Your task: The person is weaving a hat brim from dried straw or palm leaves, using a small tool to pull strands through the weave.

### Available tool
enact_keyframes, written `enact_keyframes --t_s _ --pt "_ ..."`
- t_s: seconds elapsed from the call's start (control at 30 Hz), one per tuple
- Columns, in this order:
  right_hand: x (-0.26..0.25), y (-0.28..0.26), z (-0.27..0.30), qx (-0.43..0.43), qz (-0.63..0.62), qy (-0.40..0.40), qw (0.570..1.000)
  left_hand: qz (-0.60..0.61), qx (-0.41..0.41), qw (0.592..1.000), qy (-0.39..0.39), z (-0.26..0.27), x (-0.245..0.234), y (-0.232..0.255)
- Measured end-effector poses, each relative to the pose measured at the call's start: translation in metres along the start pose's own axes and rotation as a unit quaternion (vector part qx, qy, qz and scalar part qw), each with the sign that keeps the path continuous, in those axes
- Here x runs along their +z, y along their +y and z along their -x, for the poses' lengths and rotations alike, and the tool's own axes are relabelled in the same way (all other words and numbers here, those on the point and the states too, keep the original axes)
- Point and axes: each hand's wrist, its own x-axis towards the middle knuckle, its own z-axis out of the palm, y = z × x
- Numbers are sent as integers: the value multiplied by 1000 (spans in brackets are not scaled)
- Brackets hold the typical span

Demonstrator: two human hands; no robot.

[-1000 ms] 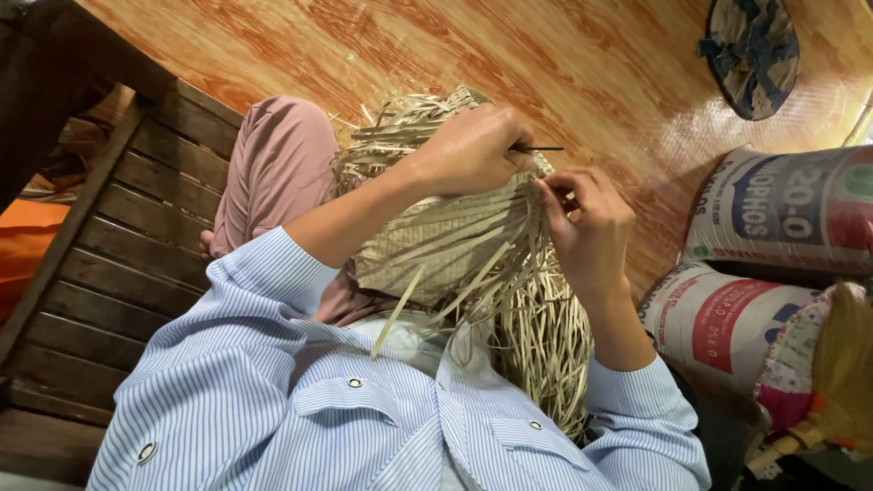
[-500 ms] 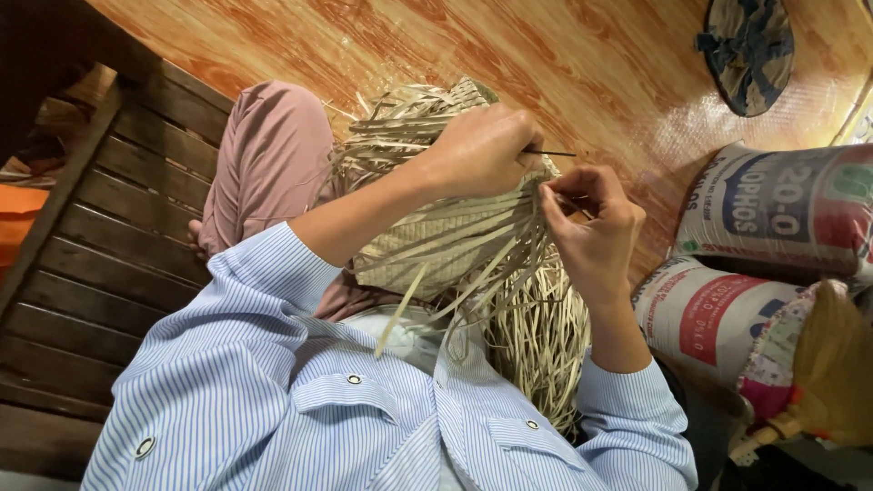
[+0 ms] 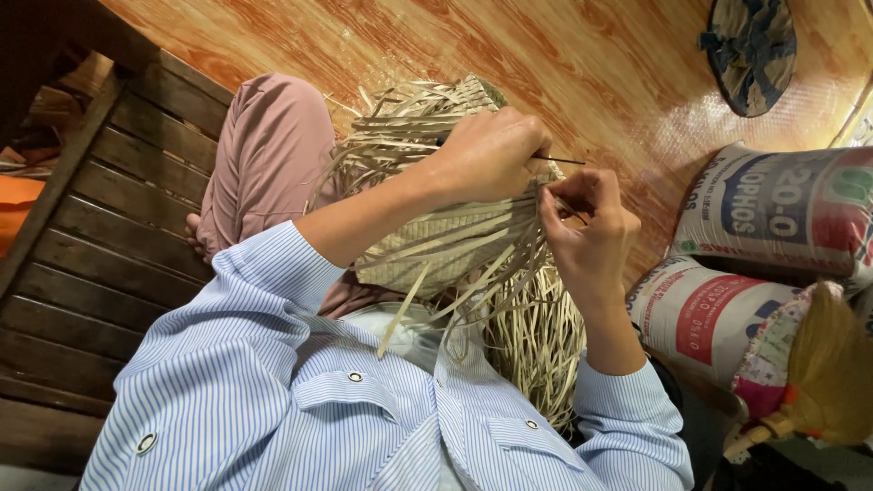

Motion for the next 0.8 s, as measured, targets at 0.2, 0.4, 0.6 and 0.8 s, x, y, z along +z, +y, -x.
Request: enact_keyframes --t_s 0.2,0.4,0.6,0.8 --pt "0 5 0 -10 10 -11 1000 2 11 1000 -2 6 -12 10" --pt "-7 6 -6 4 -74 -34 997 21 23 1000 2 0 3 -10" --pt "0 33 -8 70 -197 -57 976 79 -10 996 27 32 -35 31" --pt "5 26 -11 101 -203 -3 974 -30 42 991 124 81 -21 33"
